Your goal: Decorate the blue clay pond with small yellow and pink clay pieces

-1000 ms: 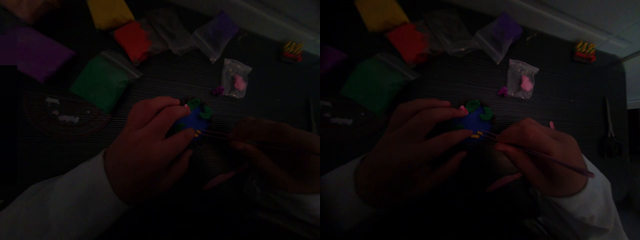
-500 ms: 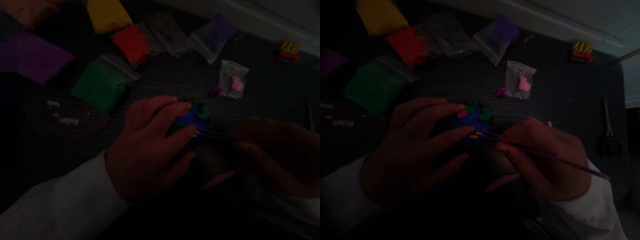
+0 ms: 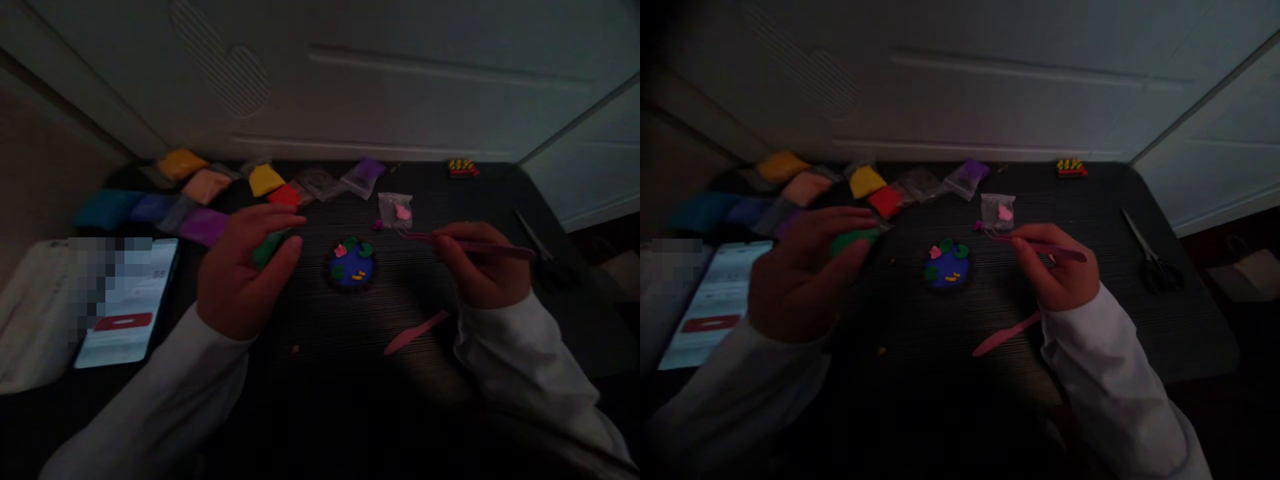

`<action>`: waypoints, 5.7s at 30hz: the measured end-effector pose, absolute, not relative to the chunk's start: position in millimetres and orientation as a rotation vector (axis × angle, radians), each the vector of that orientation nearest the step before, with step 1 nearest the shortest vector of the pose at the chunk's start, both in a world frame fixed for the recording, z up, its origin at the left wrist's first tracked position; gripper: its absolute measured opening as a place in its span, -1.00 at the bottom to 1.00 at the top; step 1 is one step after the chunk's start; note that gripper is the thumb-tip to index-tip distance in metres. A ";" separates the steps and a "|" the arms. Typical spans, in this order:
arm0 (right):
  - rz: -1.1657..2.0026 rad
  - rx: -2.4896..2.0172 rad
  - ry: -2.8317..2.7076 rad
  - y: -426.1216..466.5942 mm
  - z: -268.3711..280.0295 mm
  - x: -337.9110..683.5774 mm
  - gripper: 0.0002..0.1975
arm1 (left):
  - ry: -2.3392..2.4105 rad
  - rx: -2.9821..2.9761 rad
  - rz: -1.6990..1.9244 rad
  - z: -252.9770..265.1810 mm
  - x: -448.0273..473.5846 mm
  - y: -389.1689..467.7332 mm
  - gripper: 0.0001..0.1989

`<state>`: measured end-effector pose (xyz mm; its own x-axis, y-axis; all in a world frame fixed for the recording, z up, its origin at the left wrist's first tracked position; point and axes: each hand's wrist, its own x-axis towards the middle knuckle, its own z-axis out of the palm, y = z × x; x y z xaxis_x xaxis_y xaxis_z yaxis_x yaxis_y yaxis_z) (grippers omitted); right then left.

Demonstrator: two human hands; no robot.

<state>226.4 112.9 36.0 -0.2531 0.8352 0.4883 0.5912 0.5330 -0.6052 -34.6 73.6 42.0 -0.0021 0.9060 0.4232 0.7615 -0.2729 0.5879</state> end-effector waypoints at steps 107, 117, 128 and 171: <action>0.332 -1.609 -1.726 38.2 -38.6 293.3 -0.73 | 1.363 0.922 1.434 -19.7 -65.3 20.0 -0.66; 0.367 -1.603 -1.715 36.2 -35.8 292.1 -0.73 | 1.339 0.841 1.458 -19.3 -63.8 20.3 -0.69; 0.381 -1.626 -1.693 37.5 -36.9 291.3 -0.71 | 1.292 0.751 1.466 -15.9 -61.9 19.6 -0.82; 0.411 -1.603 -1.683 38.1 -43.2 297.1 -0.70 | 1.638 0.955 1.299 14.3 -89.7 81.7 -0.71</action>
